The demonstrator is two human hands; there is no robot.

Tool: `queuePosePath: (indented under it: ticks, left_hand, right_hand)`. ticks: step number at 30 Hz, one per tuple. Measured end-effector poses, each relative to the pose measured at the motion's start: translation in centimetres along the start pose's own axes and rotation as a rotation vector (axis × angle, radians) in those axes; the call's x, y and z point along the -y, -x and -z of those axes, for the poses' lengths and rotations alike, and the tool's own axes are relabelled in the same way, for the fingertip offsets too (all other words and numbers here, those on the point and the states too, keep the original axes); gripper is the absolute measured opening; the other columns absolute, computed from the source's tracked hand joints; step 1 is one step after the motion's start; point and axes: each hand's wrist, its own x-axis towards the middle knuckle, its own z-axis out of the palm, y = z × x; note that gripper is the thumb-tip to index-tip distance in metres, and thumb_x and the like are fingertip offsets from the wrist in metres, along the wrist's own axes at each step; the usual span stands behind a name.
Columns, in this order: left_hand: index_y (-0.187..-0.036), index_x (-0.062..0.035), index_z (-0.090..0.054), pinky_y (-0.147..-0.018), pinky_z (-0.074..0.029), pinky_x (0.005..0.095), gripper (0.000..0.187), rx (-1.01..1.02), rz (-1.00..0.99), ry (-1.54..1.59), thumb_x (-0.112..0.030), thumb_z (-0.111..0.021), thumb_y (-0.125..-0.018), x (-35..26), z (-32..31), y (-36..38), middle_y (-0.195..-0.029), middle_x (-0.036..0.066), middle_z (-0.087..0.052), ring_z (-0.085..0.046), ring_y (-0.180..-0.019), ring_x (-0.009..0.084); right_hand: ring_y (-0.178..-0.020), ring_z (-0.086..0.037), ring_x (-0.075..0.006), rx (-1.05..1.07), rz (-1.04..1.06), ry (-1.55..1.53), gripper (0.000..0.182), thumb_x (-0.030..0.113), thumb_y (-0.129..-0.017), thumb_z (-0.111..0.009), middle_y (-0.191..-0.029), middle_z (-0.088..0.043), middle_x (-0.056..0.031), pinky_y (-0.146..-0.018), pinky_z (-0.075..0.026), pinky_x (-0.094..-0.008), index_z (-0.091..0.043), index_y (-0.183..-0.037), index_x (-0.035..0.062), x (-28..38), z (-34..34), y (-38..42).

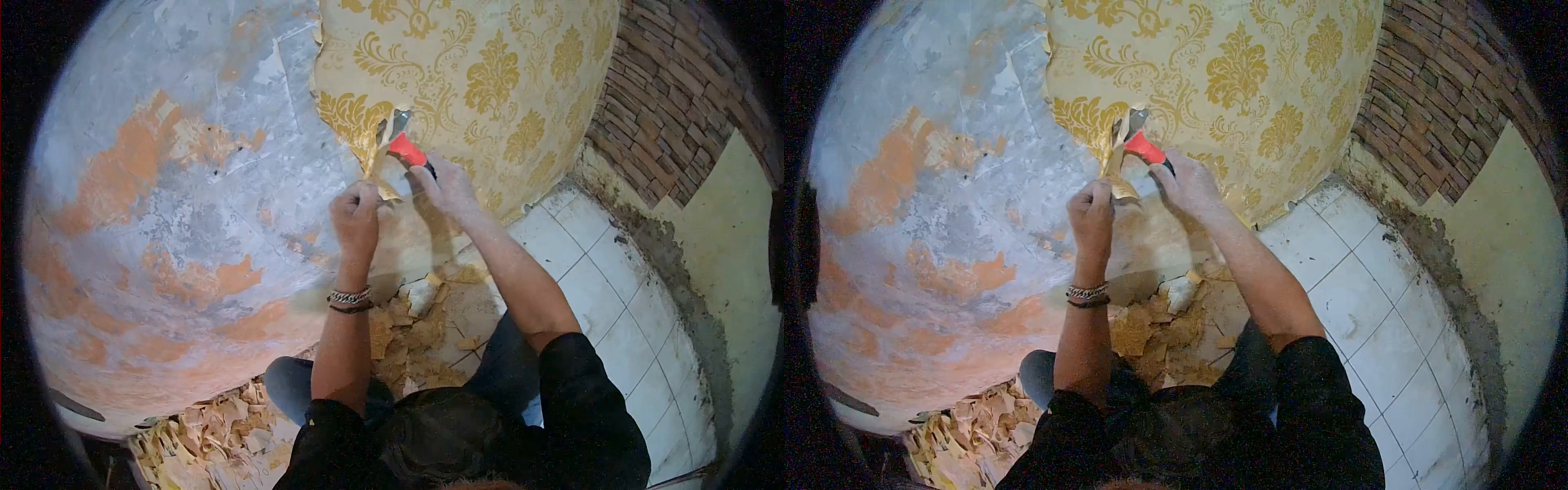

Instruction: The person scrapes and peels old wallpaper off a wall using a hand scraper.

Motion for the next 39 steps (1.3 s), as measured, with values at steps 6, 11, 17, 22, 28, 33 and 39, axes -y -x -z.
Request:
queuePosePath:
  ticks: [6,11,17,22,28,33,39]
  left_hand:
    - [-0.065,0.0018,-0.059,-0.058,-0.045,0.0333,0.02,-0.147,-0.592,-0.625,-0.008,-0.061,-0.082,-1.0,2.2,-1.0,-0.078,0.011,-0.062,-0.058,-0.065,0.0223]
    - [-0.081,0.0011,-0.063,-0.07,-0.049,0.0387,0.006,-0.132,-0.611,-0.606,-0.004,-0.063,-0.078,-1.9,2.2,-1.4,-0.09,0.015,-0.062,-0.059,-0.081,0.0311]
    - [-0.106,0.0011,-0.058,-0.075,-0.049,0.0413,0.028,-0.082,-0.689,-0.775,-0.011,-0.064,-0.081,-2.6,1.1,-2.5,-0.094,0.017,-0.06,-0.058,-0.087,0.0337]
    - [-0.111,0.0019,-0.056,-0.075,-0.049,0.0409,0.041,-0.083,-0.721,-0.845,-0.026,-0.066,-0.083,-3.0,-1.0,-2.6,-0.097,0.016,-0.059,-0.058,-0.089,0.0319]
    - [-0.1,-0.0046,-0.06,-0.071,-0.049,0.0416,0.033,-0.022,-0.722,-0.956,-0.03,-0.069,-0.08,-2.3,-1.9,-4.2,-0.089,0.012,-0.061,-0.06,-0.083,0.0309]
    - [-0.099,-0.0069,-0.06,-0.067,-0.05,0.0425,0.015,0.025,-0.636,-1.011,-0.017,-0.058,-0.088,-1.5,-1.2,-4.4,-0.086,0.011,-0.062,-0.062,-0.08,0.0312]
    - [-0.091,-0.0034,-0.057,-0.067,-0.049,0.0432,0.006,-0.011,-0.631,-0.715,-0.007,-0.055,-0.087,-2.3,-0.4,-3.5,-0.083,0.015,-0.06,-0.061,-0.078,0.0347]
  right_hand:
    - [-0.083,-0.061,-0.0423,-0.057,0.081,0.126,0.034,0.039,-0.093,-0.053,-0.084,-0.063,-0.0219,-0.07,-0.047,-0.0488,-0.057,-0.098,0.0053,-4.8,2.7,1.3]
    - [-0.087,-0.061,-0.041,-0.007,-0.018,0.107,0.038,0.043,-0.092,-0.053,-0.088,-0.064,-0.0204,-0.073,-0.047,-0.0487,-0.058,-0.095,0.0052,-5.2,4.2,0.4]
    - [-0.084,-0.062,-0.0418,-0.045,0.023,0.119,0.04,0.045,-0.092,-0.052,-0.084,-0.064,-0.0209,-0.071,-0.048,-0.0495,-0.058,-0.093,0.0052,-1.4,2.8,0.0]
    - [-0.084,-0.063,-0.0414,-0.02,-0.022,0.127,0.04,0.045,-0.092,-0.052,-0.085,-0.065,-0.0215,-0.071,-0.048,-0.0504,-0.058,-0.093,0.0053,-0.2,3.4,0.5]
    - [-0.084,-0.063,-0.042,-0.007,-0.052,0.144,0.041,0.046,-0.093,-0.051,-0.085,-0.065,-0.0226,-0.071,-0.048,-0.0518,-0.056,-0.096,0.0051,0.7,3.3,1.2]
    - [-0.076,-0.061,-0.0424,-0.041,-0.027,0.088,0.038,0.041,-0.093,-0.054,-0.077,-0.062,-0.0221,-0.066,-0.046,-0.049,-0.056,-0.088,0.003,0.4,2.5,1.0]
    - [-0.082,-0.062,-0.0441,-0.037,-0.045,0.011,0.04,0.044,-0.092,-0.054,-0.084,-0.064,-0.0239,-0.07,-0.048,-0.0524,-0.056,-0.093,0.0036,0.6,1.4,0.8]
